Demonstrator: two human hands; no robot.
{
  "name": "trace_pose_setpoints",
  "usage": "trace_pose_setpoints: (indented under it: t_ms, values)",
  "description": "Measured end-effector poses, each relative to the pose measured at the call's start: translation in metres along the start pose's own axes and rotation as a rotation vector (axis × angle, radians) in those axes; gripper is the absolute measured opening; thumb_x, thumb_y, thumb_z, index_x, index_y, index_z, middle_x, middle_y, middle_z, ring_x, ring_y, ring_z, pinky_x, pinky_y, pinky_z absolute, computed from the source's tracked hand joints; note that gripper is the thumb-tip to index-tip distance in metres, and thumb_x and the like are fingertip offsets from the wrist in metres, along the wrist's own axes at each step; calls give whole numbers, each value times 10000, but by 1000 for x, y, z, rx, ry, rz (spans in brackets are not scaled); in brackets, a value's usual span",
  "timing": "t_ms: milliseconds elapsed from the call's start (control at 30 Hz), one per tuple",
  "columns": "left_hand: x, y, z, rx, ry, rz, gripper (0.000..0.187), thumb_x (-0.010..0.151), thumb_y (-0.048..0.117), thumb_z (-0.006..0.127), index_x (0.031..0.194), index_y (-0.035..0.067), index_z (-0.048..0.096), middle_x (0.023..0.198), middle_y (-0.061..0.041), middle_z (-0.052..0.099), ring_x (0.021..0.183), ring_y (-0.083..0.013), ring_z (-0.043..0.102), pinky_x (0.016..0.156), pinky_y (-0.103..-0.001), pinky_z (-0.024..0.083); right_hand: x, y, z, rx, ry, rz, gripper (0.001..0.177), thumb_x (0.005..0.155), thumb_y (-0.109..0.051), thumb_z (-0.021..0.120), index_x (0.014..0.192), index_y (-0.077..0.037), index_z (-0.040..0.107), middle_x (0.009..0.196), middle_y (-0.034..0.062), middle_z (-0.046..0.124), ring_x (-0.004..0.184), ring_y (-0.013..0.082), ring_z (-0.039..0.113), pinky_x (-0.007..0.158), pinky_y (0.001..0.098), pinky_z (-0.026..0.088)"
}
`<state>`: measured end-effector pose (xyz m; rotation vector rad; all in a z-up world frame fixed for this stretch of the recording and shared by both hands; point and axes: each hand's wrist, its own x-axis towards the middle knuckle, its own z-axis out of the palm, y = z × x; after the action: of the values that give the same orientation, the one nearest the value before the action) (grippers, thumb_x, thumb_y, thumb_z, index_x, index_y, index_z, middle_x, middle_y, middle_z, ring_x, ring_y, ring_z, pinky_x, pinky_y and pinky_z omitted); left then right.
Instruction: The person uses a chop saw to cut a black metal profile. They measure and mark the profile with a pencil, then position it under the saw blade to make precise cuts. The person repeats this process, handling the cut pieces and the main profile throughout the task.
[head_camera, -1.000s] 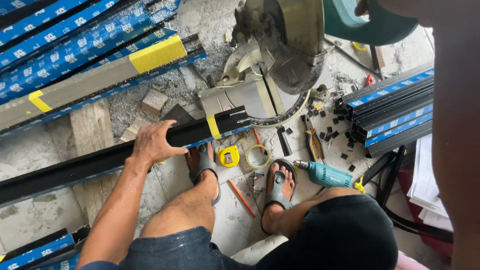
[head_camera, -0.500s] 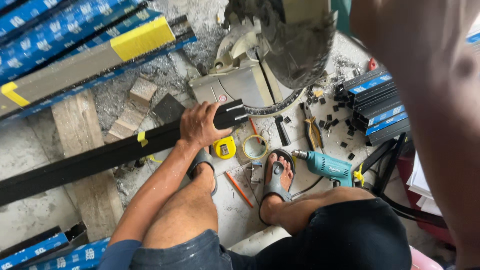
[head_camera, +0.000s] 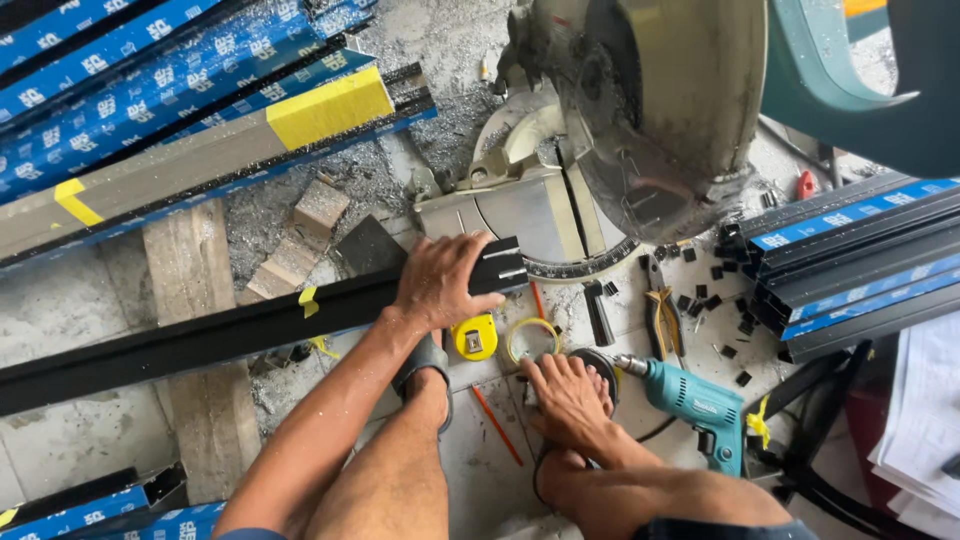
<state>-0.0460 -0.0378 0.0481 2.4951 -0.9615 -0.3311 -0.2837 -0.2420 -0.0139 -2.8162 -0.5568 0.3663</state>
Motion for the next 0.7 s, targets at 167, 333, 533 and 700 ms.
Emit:
trace_pose_setpoints:
  t_ms: [167,333,533,700]
  values:
    - [6,4,12,-54,52,8,1032,693,593,872,1538,155,473,1221,-116,713,1023,-347,743,853,-543,567,7,27,-29,505,68,107,964,571,-296,848,1457,-145,499,1200,118,605,1146,332,615,1007,514,466]
    - [5,2,7,-131,62,-8,1131,674,657,869,1581,154,417,1294,-87,720,1121,-314,741,899,-556,579,62,56,-131,820,296,101,900,646,-63,852,1471,-52,493,1254,202,615,1189,411,623,1041,533,476]
    - [10,9,-1,-237,84,-49,1203,678,677,877,1625,153,352,1386,-91,706,1211,-317,719,988,-580,543,135,69,-183,740,331,-30,861,662,-76,817,1463,-45,504,1292,192,647,1205,432,646,1032,549,502]
    - [6,8,5,-262,165,-75,1203,671,633,925,1618,153,359,1364,-75,721,1198,-295,731,990,-511,550,155,73,-171,844,264,-135,877,659,-29,794,1472,30,468,1278,267,658,1218,480,629,1052,587,484]
